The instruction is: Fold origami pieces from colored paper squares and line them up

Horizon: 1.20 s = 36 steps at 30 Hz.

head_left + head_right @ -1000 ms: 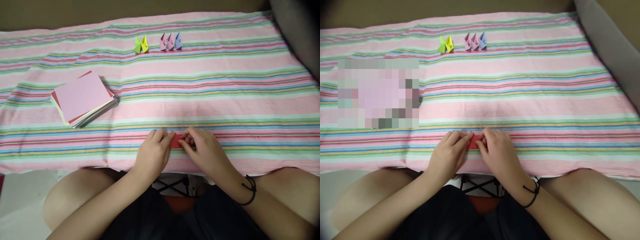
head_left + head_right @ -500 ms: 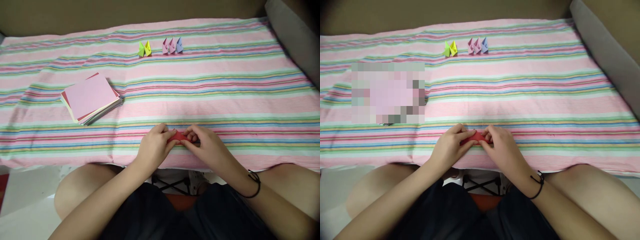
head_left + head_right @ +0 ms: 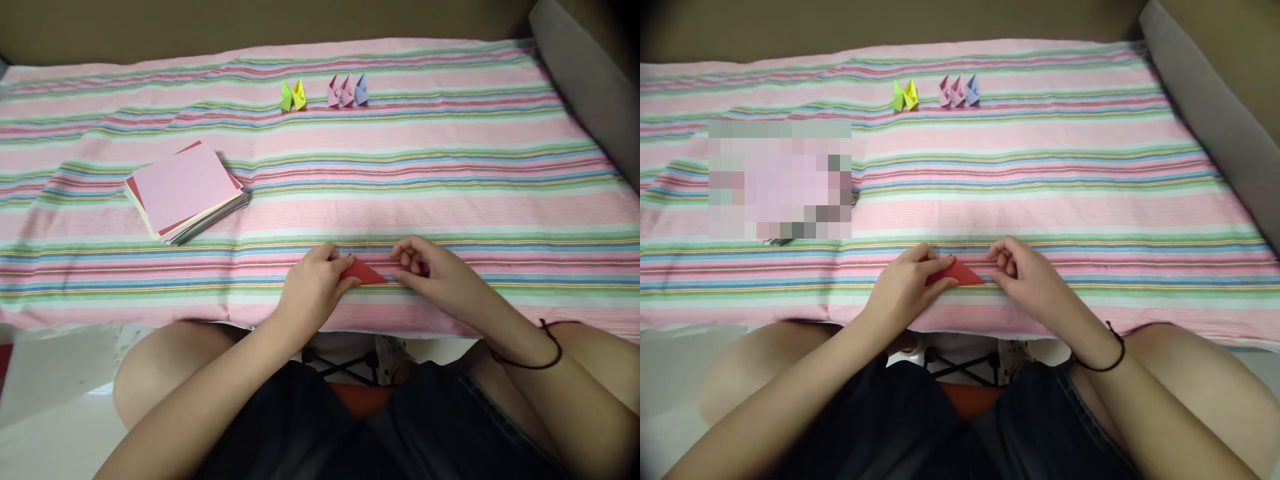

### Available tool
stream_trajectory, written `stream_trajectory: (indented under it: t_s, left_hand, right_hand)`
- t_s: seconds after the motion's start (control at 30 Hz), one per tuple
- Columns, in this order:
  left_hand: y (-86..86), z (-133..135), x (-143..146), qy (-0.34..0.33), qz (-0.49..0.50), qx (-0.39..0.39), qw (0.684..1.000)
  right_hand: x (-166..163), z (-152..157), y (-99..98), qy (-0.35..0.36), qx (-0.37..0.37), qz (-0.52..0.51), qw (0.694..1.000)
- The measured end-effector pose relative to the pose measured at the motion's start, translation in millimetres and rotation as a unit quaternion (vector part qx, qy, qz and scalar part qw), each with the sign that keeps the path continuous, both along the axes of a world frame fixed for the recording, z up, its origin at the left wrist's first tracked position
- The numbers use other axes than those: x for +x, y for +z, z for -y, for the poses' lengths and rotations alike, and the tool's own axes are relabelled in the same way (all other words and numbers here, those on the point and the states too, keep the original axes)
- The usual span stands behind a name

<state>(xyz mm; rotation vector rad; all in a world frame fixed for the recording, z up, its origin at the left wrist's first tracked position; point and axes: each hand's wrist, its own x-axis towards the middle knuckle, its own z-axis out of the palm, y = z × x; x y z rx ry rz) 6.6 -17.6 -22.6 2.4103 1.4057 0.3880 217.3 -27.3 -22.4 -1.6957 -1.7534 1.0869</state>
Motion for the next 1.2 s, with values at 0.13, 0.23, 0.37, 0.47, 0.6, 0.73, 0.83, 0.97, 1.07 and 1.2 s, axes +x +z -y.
stream_trajectory:
  t_s: [0.13, 0.23, 0.37, 0.47, 0.6, 0.73, 0.83, 0.97, 1.07, 1.2]
  left_hand:
    - [0.5, -1.1, -0.5, -0.002, 0.001, 0.003, 1.0]
    - [-0.1, -0.9, -0.8, 0.0, 0.0, 0.002, 1.0]
    - [-0.5, -0.8, -0.9, -0.002, -0.006, 0.001, 1.0]
    - [-0.4, -1.1, -1.6, -0.001, -0.001, 0.003, 1.0]
    - [-0.7, -1.6, -2.1, -0.002, 0.01, 0.006, 1.0]
    - [-1.9, -2.7, -1.9, -0.002, 0.017, 0.001, 1.0]
    - [-2.9, -3.6, -2.7, -0.001, 0.021, -0.003, 1.0]
    - [-2.7, -4.2, -4.2, -0.007, 0.037, -0.022, 0.999]
    - [-1.8, -4.0, -4.5, -0.011, 0.049, -0.032, 0.998]
    - [-1.0, -3.4, -4.2, -0.005, 0.035, -0.028, 0.999]
  right_hand:
    - [-10.4, 3.8, 0.2, -0.023, 0.018, -0.041, 0.999]
    - [-25.1, 7.2, -3.7, -0.013, 0.078, 0.033, 0.996]
    - [-27.9, 6.0, -5.9, -0.008, 0.056, 0.035, 0.998]
    - [-17.4, 2.3, -3.9, 0.005, 0.015, 0.0, 1.0]
    - [-4.4, -0.7, 0.5, 0.022, -0.012, -0.054, 0.998]
    - [-12.0, 2.7, 3.7, -0.008, 0.021, -0.093, 0.995]
    - [-26.6, 6.5, 2.1, 0.013, 0.074, -0.032, 0.997]
    - [-36.7, 7.1, -1.4, 0.049, 0.092, 0.061, 0.993]
    - [-37.0, 5.4, -1.8, 0.05, 0.08, 0.052, 0.994]
    - [-36.4, 3.6, 0.0, 0.043, 0.065, 0.046, 0.996]
